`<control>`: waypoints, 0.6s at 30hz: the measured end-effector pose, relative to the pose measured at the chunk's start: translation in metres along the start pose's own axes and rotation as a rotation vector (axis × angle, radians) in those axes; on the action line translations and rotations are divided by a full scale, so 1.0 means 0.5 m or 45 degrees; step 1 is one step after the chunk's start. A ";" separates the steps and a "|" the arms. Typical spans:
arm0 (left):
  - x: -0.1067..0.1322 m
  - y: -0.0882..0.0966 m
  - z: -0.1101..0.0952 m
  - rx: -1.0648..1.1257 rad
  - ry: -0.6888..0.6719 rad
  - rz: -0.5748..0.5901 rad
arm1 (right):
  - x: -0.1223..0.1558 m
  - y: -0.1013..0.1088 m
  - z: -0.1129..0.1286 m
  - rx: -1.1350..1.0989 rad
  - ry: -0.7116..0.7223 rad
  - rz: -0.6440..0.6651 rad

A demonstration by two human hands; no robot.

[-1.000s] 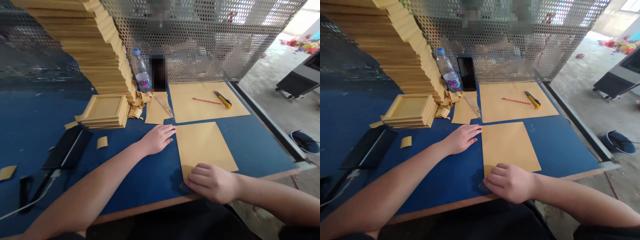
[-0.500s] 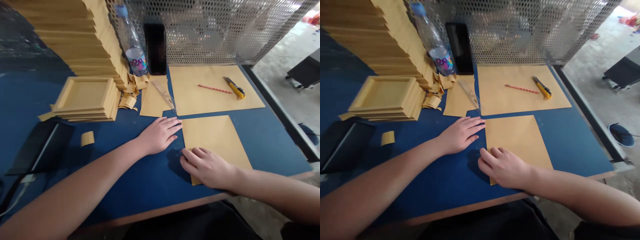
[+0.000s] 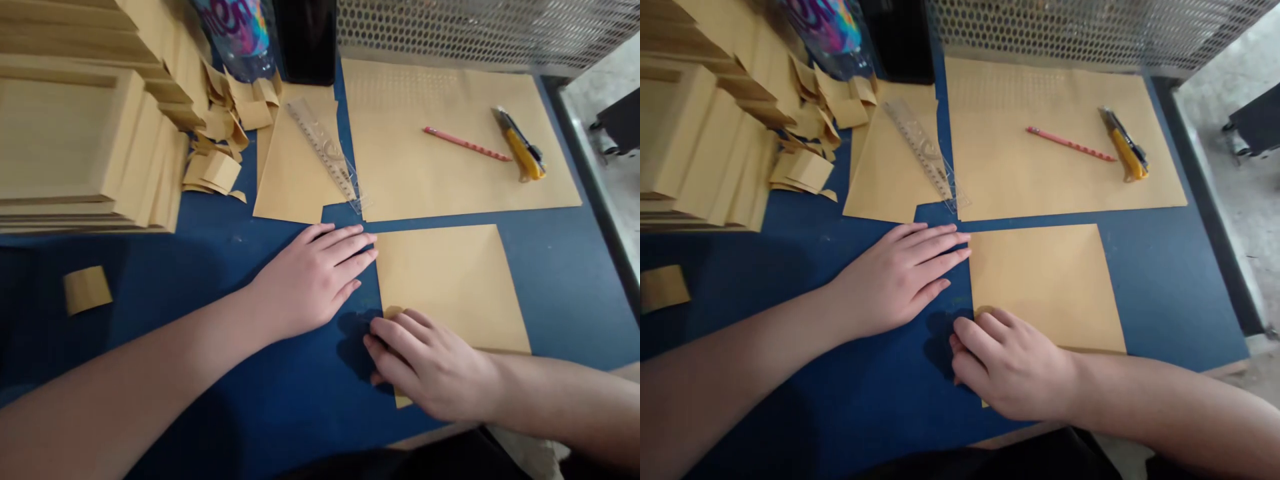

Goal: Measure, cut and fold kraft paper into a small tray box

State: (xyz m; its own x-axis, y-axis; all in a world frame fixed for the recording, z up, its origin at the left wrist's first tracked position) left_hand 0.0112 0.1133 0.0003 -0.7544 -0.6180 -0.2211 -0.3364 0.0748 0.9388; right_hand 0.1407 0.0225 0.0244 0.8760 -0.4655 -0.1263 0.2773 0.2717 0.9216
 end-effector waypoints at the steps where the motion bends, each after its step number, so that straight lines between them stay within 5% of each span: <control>1: 0.000 0.000 0.000 0.004 0.000 -0.002 | -0.003 0.001 0.000 -0.002 0.006 -0.001; 18: -0.001 0.005 -0.002 -0.034 0.010 -0.024 | -0.023 0.016 -0.013 -0.043 0.032 0.000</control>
Point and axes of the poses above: each hand's wrist, its own x-axis away from the middle knuckle, its own y-axis out of the back of the hand, z = x × y, the point moved 7 cm from there along -x, towards the middle knuckle, and after that the axes turned 8 degrees about -x, right-handed, at the moved point
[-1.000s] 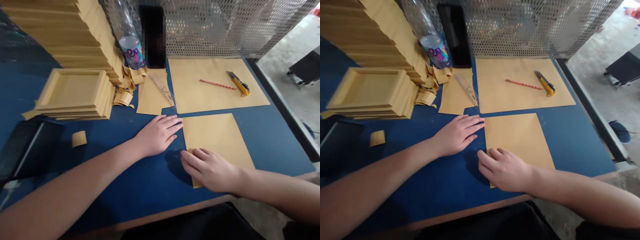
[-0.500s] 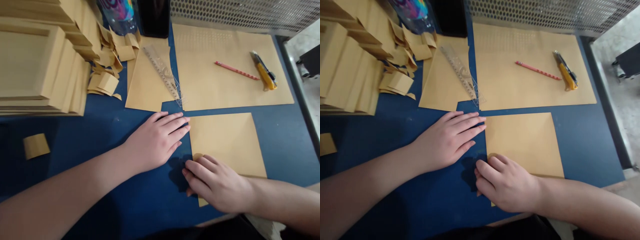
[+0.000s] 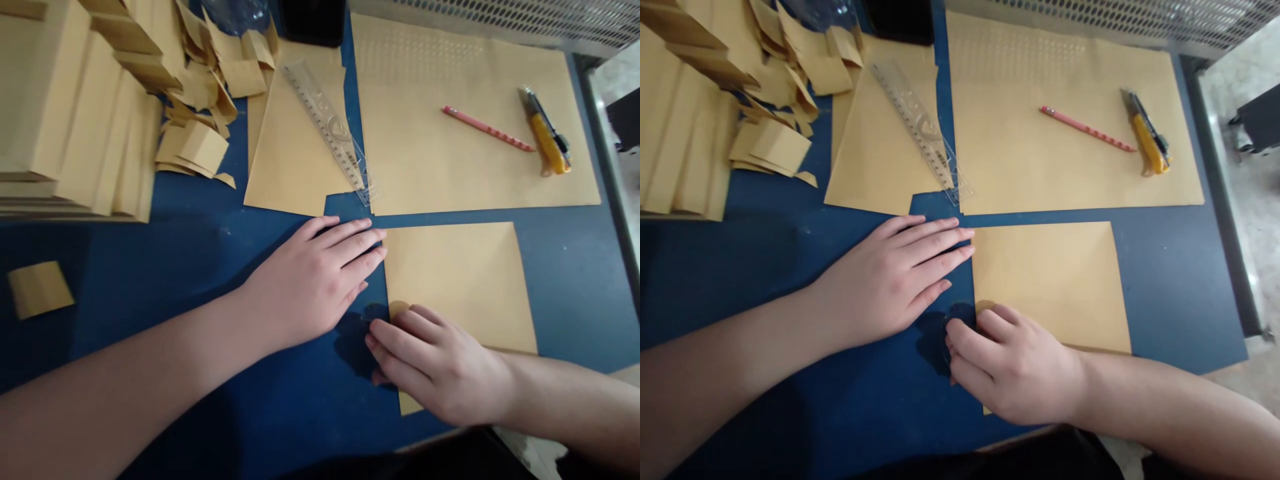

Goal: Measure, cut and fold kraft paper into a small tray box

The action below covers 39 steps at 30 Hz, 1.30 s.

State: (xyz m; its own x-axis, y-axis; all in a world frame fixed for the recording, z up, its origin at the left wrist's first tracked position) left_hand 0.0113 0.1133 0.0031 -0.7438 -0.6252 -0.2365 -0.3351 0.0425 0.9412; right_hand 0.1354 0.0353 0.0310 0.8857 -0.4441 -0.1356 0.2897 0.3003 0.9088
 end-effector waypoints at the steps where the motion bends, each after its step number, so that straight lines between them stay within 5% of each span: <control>1: 0.000 0.000 0.000 -0.002 -0.002 0.001 | 0.001 -0.001 0.000 0.006 0.001 -0.003; 9: 0.001 0.006 -0.004 -0.034 -0.050 -0.033 | 0.001 -0.005 0.002 0.056 -0.046 -0.019; 22: 0.007 0.026 0.026 0.418 -0.067 -0.029 | 0.002 -0.005 -0.002 0.110 -0.033 0.027; 39: 0.003 0.026 0.032 0.435 -0.060 -0.026 | -0.011 0.001 -0.004 0.062 0.001 0.031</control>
Point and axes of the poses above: each hand's wrist, its own x-axis away from the middle knuckle, its own y-axis out of the back of the hand, z = x × y, the point moved 7 cm from there along -x, towards the middle knuckle, and after that the axes turned 8 degrees about -x, right-handed, at the moved point
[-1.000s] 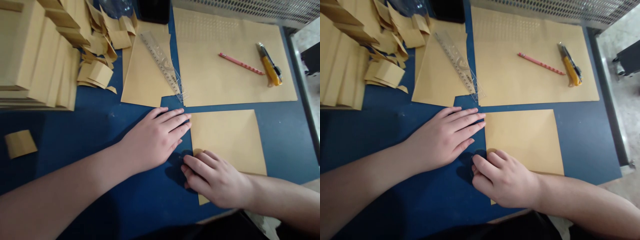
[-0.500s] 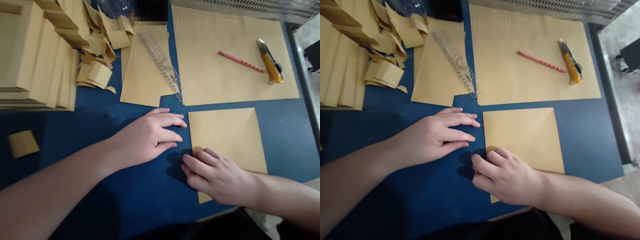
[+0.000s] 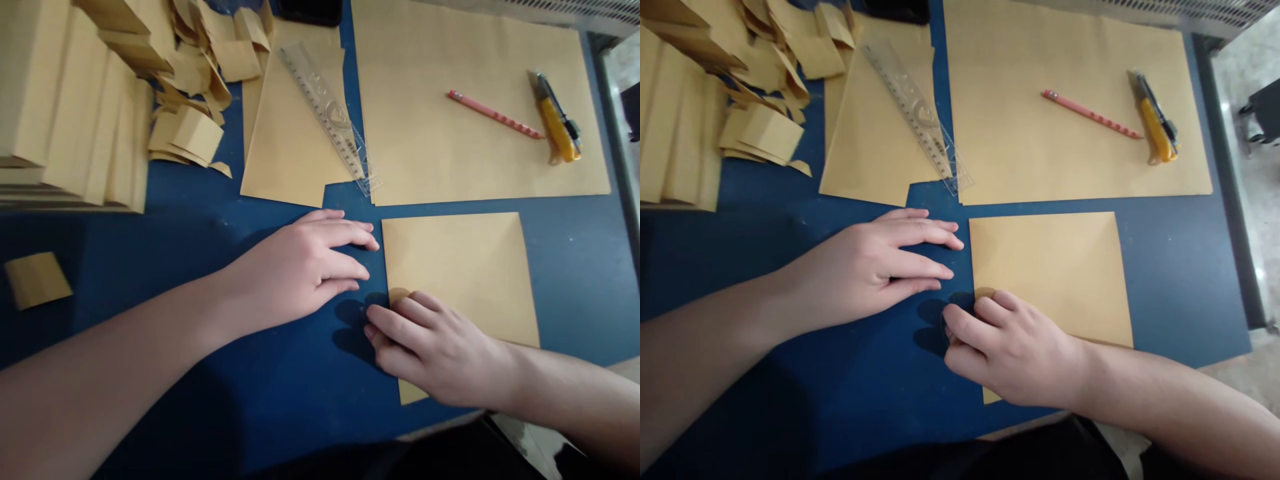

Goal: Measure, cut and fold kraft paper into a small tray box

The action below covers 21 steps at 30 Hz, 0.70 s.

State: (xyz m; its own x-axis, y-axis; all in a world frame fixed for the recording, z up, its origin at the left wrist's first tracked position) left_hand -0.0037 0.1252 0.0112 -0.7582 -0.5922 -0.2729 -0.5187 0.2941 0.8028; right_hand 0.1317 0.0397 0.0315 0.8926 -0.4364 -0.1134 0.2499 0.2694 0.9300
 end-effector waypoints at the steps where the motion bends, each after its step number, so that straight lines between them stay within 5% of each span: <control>1: 0.000 0.000 0.000 -0.002 -0.002 0.000 | 0.000 0.000 0.000 0.000 -0.008 -0.005; 21: 0.001 0.005 -0.004 0.002 -0.048 0.012 | 0.005 0.017 -0.032 -0.339 -0.144 -0.143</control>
Point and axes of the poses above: each hand's wrist, its own x-axis away from the middle knuckle, its own y-axis out of the back of the hand, z = x × y, the point moved 7 cm from there along -x, towards the middle knuckle, and after that the axes turned 8 degrees about -x, right-handed, at the moved point
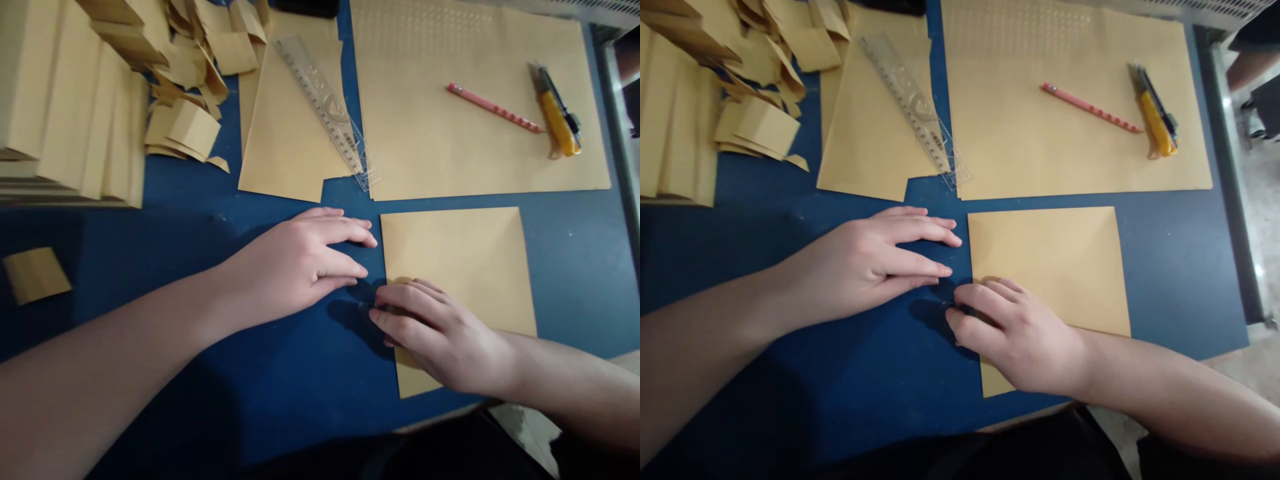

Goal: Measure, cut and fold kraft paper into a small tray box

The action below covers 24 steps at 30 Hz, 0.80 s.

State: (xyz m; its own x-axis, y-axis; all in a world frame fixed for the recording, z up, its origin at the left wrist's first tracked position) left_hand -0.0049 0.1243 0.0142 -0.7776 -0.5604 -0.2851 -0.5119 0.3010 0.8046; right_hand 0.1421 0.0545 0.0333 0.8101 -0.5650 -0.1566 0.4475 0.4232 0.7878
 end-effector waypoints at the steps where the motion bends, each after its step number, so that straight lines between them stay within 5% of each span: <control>1: 0.000 0.000 0.000 0.000 0.001 0.004 | 0.000 0.001 -0.002 -0.020 -0.013 -0.001; 10: 0.001 -0.002 0.004 -0.001 0.008 0.007 | -0.002 0.014 -0.014 -0.109 -0.108 -0.088; 24: 0.002 -0.001 0.001 -0.022 0.018 0.018 | 0.001 0.015 0.019 0.324 0.249 0.072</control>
State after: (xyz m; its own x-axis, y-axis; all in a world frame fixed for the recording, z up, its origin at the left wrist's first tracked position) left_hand -0.0056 0.1239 0.0133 -0.7793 -0.5673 -0.2662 -0.4945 0.2959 0.8172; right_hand 0.1422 0.0509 0.0447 0.8995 -0.3884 -0.2001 0.3104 0.2458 0.9183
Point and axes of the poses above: each hand's wrist, its own x-axis away from the middle knuckle, its own y-axis out of the back of the hand, z = x × y, the point moved 7 cm from there along -x, towards the middle knuckle, and after that the axes turned 8 degrees about -x, right-handed, at the moved point
